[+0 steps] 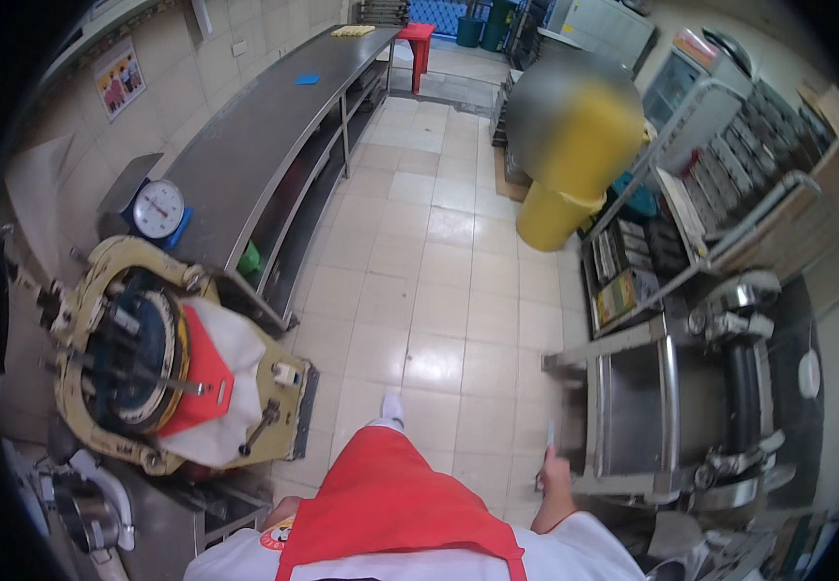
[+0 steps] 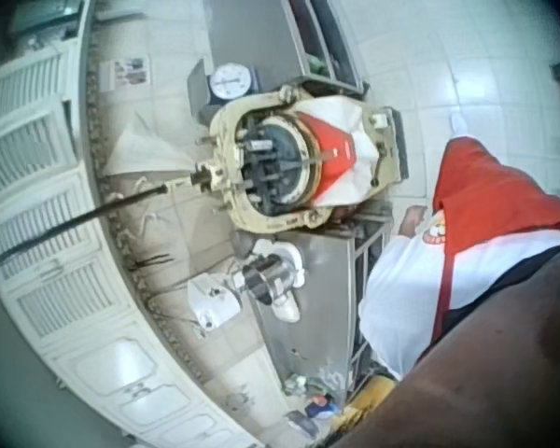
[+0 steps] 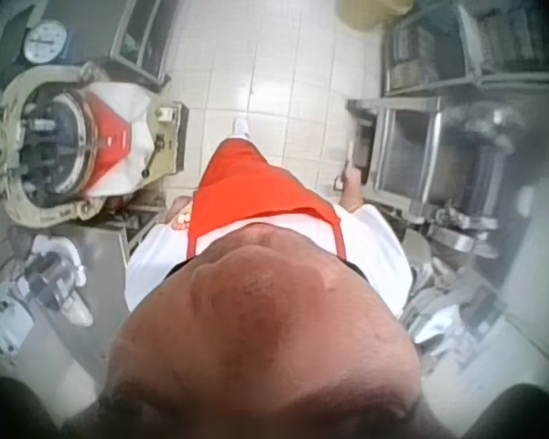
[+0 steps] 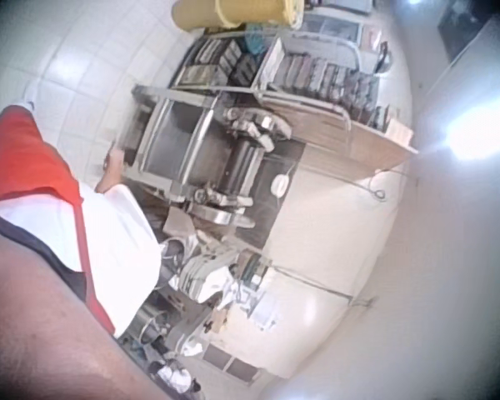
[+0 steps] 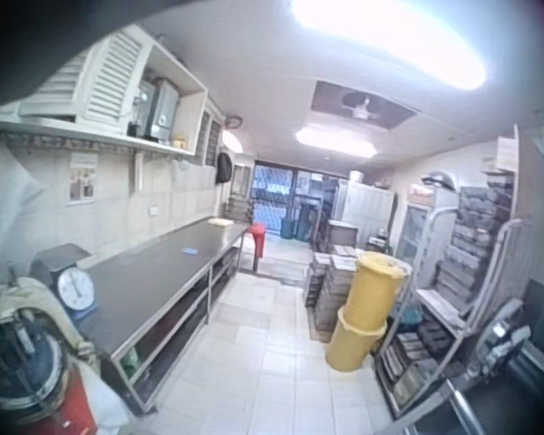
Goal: The person spreads filling onto rectangular pieces of dough using a blue scraper, rolls the dough pieces into logs by hand, and then uses a knife to score the tops of the rolled logs before placing bread pans onto a table.
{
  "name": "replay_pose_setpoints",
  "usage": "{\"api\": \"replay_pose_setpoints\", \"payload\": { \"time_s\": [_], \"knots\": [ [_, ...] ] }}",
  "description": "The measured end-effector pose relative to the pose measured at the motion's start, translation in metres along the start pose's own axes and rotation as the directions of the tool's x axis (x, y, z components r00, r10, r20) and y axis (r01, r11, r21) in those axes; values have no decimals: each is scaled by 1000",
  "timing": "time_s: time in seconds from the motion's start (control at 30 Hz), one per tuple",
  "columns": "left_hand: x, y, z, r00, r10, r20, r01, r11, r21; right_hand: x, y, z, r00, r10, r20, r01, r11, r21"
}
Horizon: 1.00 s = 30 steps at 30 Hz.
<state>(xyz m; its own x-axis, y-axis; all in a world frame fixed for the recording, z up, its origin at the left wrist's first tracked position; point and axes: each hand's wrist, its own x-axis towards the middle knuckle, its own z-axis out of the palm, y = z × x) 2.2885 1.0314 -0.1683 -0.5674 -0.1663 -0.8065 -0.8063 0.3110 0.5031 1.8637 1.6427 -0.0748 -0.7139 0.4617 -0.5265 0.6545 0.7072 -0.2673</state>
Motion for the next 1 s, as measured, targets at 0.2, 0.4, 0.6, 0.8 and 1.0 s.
{"api": "replay_pose_setpoints", "payload": {
  "time_s": [0.2,0.4,0.6,0.8,1.0],
  "knots": [
    [171,183,-141,992,-118,-52,123,986,110,-6,-99,-15,985,127,113,-154,949,274],
    [338,469,-364,857,182,-483,-359,882,-304,94,-295,16,990,137,32,-140,960,244],
    [442,627,-469,874,214,-436,-278,957,-86,270,-518,77,993,102,64,-115,960,255],
    [508,613,-527,937,-86,-339,-104,858,-504,374,-904,74,851,-520,78,501,847,180],
    [613,682,-582,897,-441,-34,393,829,-398,383,-1284,-21,612,-752,243,619,647,445]
  ]
}}
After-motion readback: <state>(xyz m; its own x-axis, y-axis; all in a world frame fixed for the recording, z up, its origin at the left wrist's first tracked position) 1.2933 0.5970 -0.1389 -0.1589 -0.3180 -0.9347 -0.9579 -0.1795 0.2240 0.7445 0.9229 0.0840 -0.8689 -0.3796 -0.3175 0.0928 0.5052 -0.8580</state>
